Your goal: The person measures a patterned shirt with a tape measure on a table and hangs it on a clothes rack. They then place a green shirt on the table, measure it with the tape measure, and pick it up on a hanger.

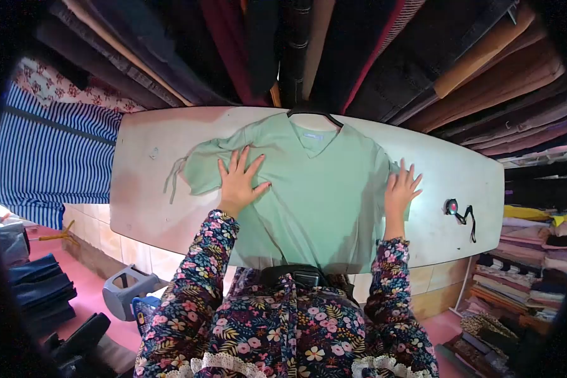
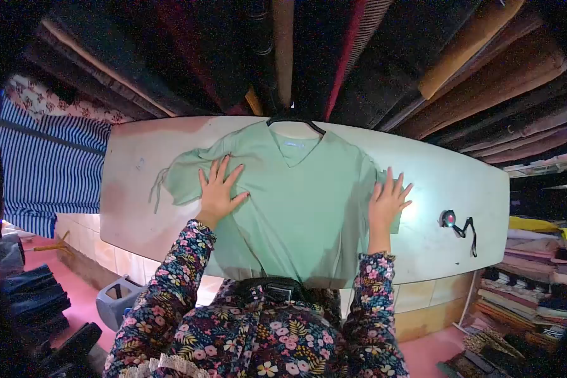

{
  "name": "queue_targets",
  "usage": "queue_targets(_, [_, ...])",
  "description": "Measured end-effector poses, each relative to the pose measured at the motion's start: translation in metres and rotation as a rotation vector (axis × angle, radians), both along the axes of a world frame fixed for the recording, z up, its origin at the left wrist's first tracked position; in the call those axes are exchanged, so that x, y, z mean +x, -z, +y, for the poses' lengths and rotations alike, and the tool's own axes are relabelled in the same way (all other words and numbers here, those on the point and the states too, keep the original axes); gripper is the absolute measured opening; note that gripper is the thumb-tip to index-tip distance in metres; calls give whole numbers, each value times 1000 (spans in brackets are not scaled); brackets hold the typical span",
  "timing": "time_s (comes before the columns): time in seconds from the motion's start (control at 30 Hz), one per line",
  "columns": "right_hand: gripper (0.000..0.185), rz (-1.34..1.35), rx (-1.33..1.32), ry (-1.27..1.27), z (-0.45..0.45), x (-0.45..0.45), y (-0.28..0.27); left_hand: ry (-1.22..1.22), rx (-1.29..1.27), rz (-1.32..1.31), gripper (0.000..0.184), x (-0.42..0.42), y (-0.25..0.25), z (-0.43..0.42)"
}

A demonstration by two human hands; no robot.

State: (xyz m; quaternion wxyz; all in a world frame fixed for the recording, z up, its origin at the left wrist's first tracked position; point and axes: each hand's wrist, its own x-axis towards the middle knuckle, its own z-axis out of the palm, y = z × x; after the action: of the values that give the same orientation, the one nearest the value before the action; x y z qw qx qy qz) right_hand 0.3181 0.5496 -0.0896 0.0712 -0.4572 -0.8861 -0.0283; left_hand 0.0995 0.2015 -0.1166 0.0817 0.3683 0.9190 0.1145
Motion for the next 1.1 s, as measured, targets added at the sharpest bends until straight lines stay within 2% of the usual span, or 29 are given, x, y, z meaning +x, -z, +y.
queue_targets(0.1, [55, -51, -58, -73, -13, 24, 16, 6, 8, 5, 74, 5, 2, 0])
queue_targets(0.3, [58, -88, -131, -112, 17, 6, 16, 3, 37, 62, 72, 8, 2, -1])
queue_targets(0.37, [58, -89, -167, -155, 34, 4, 11, -35, 41, -90, 70, 8, -1, 0])
queue_targets(0.43, [59, 102, -280, -211, 45, 6, 4, -60, 127, -110, 69, -3, 2, 6])
queue_targets(0.47, [59, 76, -233, -72, 45, 7, 1, -80, 213, -142, 67, -4, 6, 11])
queue_targets(0.5, [59, 60, -237, -48, 35, 16, 4, -60, 206, -163, 67, -1, -2, 12])
queue_targets(0.57, [57, -58, -112, -93, 44, 23, 10, -21, 21, 87, 66, -7, -24, 41])
queue_targets(0.7, [55, -16, -177, -167, 79, 26, -1, -38, -5, 35, 68, -26, -1, 53])
queue_targets(0.73, [51, 16, -238, 5, 88, 33, -26, -19, 10, 0, 66, -27, -5, 43])
queue_targets(0.77, [47, 207, 164, -72, 112, 54, -24, -12, 21, -27, 65, -28, -6, 39])
queue_targets(0.8, [46, 285, 346, 58, 135, 84, -14, -28, 12, -23, 65, -28, -8, 32])
queue_targets(0.83, [47, 212, 391, 242, 153, 105, -17, -76, 53, 43, 63, -29, -10, 22])
queue_targets(0.87, [48, 77, 277, 399, 166, 131, -24, -121, 88, 112, 62, -27, -14, 7])
queue_targets(0.9, [45, -12, 245, 442, 171, 155, -21, -143, 71, 124, 62, -23, -16, -10])
queue_targets(0.97, [43, -137, 18, 534, 169, 171, -30, -291, 167, 128, 60, -10, -11, -37])
queue_targets(1.0, [44, -70, -4, 509, 165, 171, -33, -312, 159, 136, 60, -6, -4, -48])
queue_targets(1.07, [40, 113, -61, 417, 174, 188, -23, -373, 20, -50, 59, -4, 11, -68])
queue_targets(1.1, [40, 127, -59, 405, 169, 184, -22, -383, 28, -38, 59, -8, 14, -76])
